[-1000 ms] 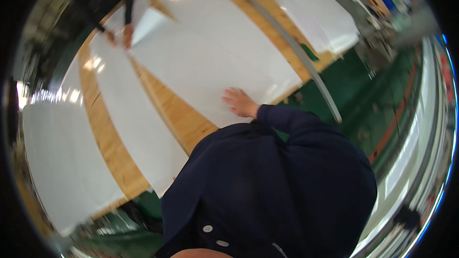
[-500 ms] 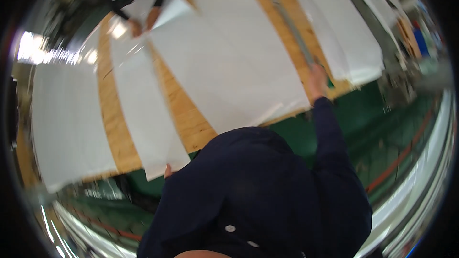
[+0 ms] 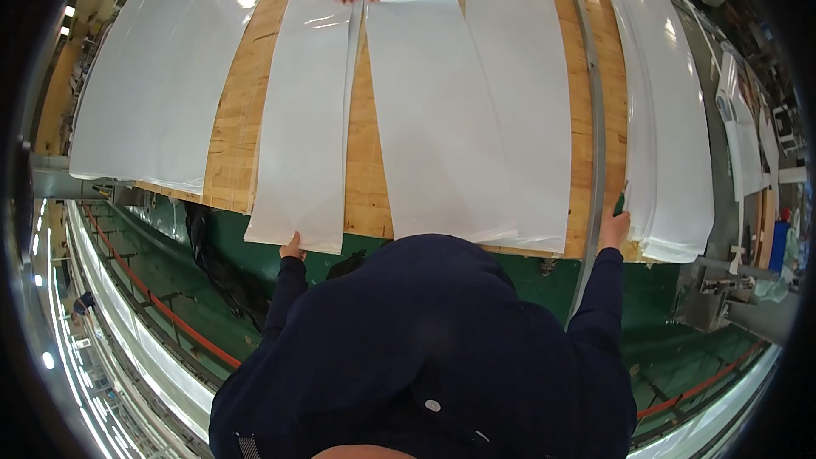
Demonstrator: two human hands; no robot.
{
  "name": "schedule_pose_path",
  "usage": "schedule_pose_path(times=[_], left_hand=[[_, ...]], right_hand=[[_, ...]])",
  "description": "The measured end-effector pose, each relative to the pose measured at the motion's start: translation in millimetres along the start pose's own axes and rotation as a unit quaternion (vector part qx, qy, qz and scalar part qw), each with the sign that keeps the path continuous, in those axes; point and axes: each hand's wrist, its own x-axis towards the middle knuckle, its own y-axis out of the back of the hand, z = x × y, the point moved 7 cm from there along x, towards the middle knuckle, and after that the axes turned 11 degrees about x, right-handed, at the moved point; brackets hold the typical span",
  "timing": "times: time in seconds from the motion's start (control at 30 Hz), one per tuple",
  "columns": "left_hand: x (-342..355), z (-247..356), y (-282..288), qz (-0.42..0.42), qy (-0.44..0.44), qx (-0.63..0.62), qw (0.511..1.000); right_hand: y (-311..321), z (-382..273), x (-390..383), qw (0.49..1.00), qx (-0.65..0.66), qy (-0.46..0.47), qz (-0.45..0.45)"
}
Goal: Cutting large plastic sheets using a straight edge and utility knife, then stacking them.
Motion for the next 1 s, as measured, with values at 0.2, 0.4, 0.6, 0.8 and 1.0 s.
schedule_pose_path(times=[0.2,0.4,0.6,0.8,1.0], left_hand=[[22.0,5.4,0.7,-0.013,-0.031,0.029,0.999],[22.2,117.4,19.6,0.467,-0.148,0.316,0.812],[59.2,312.8,-154.3,0.088,-0.579,0.157,0.795],[81.5,446.1,-340.4,-0.085,-0.632,0.135,0.759],[138.1,549.5,-456.7,-0.071,-0.627,0.18,0.754]], right_hand=[[-47.4,-111.9,-27.6,0.979,0.119,0.138,0.093],[-170.2,-309.6,-100.7,0.912,0.374,0.07,-0.151],[-266.8,-515.3,-158.6,0.872,0.373,0.106,-0.298],[-307.5,-638.7,-171.5,0.828,0.399,0.146,-0.367],[-320.8,-694.3,-135.1,0.84,0.37,0.141,-0.372]])
